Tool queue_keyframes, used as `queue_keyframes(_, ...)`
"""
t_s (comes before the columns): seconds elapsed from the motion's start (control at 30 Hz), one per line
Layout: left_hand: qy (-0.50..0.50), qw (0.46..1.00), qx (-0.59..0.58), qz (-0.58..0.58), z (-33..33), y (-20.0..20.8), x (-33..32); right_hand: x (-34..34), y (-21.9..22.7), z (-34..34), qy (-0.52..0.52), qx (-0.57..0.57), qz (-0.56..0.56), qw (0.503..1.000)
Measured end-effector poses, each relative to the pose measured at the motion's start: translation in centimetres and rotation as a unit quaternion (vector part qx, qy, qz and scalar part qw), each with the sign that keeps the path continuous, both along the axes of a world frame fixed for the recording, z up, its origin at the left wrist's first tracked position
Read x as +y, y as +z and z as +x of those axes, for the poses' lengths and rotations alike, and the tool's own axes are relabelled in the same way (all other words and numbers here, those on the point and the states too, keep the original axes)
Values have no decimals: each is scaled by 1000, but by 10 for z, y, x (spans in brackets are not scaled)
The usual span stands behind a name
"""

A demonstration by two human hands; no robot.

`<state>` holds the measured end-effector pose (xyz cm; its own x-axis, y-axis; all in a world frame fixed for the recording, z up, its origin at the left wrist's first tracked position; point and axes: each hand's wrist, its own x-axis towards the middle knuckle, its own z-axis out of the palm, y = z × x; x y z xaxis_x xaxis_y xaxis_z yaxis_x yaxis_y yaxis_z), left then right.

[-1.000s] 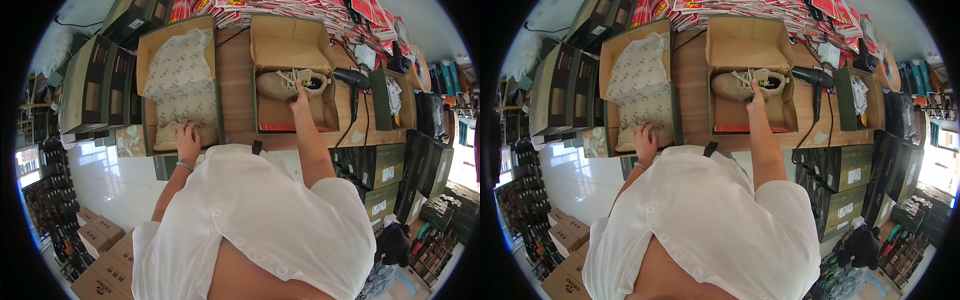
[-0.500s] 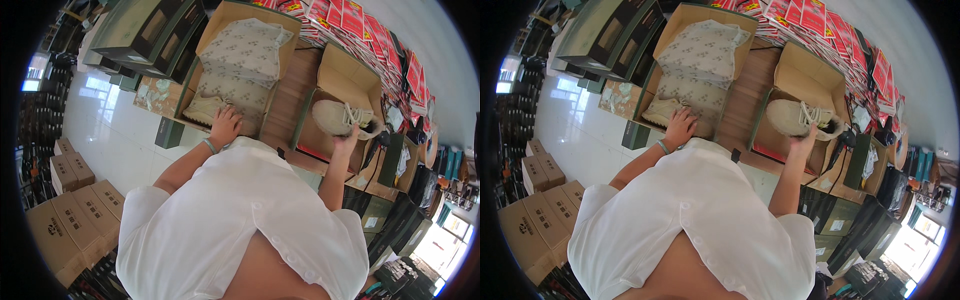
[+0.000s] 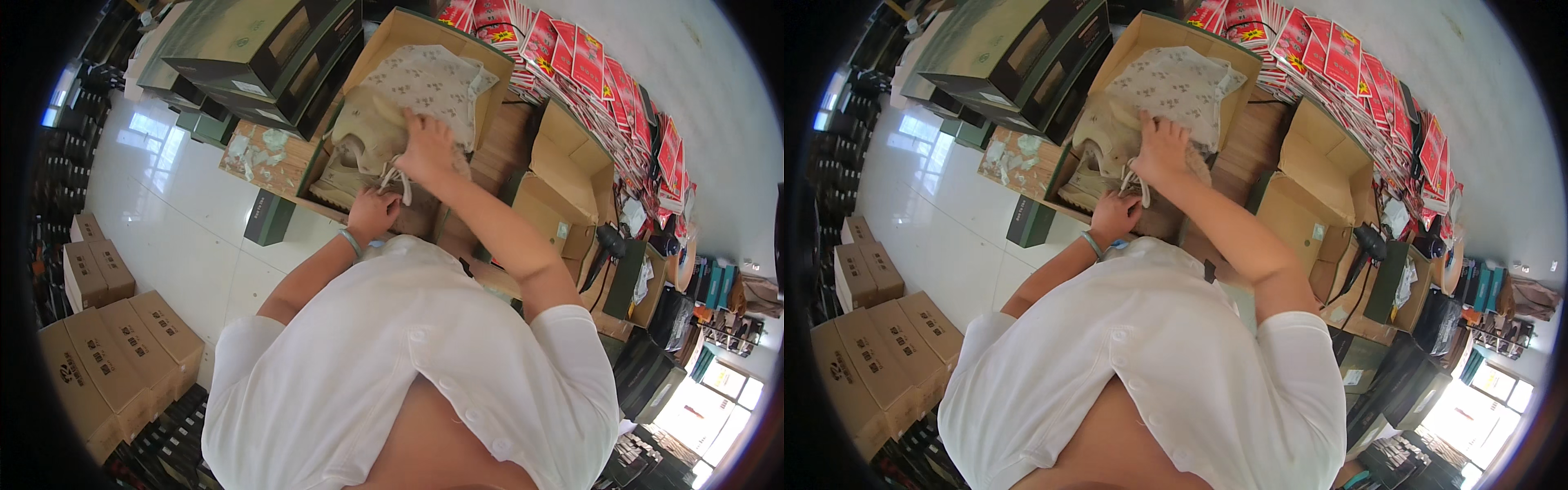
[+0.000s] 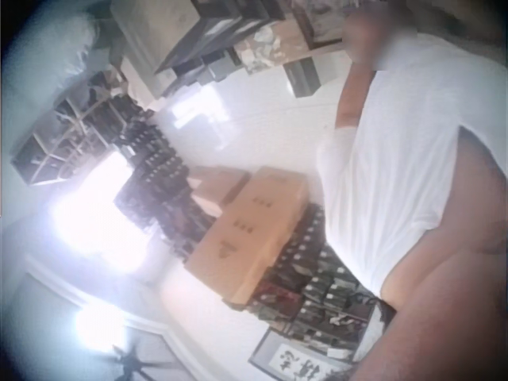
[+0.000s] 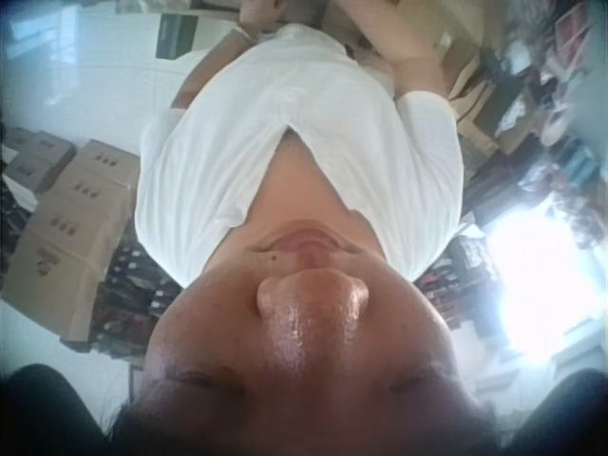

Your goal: The person packs a pair of beige sneakers into a green shoebox, places a red card inside, and closes the box. They then use a heat gun to apply a label to the box and move it to a stack.

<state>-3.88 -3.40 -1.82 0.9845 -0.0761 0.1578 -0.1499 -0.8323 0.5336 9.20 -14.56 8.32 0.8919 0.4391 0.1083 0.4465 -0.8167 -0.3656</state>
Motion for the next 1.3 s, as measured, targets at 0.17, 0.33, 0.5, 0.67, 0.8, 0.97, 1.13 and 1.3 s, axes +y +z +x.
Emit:
queue_keyframes(0.17, 3, 1000, -31, 0, 0, -5, 12, 33, -72, 4, 22, -6, -43, 999)
queue_keyframes(0.33, 16, 999, -17, -23, 1, 0, 16, 42, -89, 9, 11, -3, -39, 999)
queue_keyframes(0.5, 27, 999, -10, -34, 0, -2, 15, 34, -52, -2, -30, 51, -27, 998)
queue_keyframes(0.67, 183, 881, 32, -435, -5, 2, 20, 0, 38, -4, -20, 124, 93, 988)
queue_keyframes(0.8, 70, 772, 73, -628, 5, 90, 42, -36, 62, 10, 45, 374, 342, 861)
queue_keyframes(0.97, 43, 687, 124, -714, 35, 140, 59, -53, 74, 3, 87, 427, 286, 853)
queue_keyframes(1.13, 106, 520, 159, -833, 42, 137, 43, -66, 93, 7, 107, 509, 343, 782)
queue_keyframes(1.3, 99, 425, 142, -888, 38, 133, 30, -133, 42, 45, -1, 460, 595, 659)
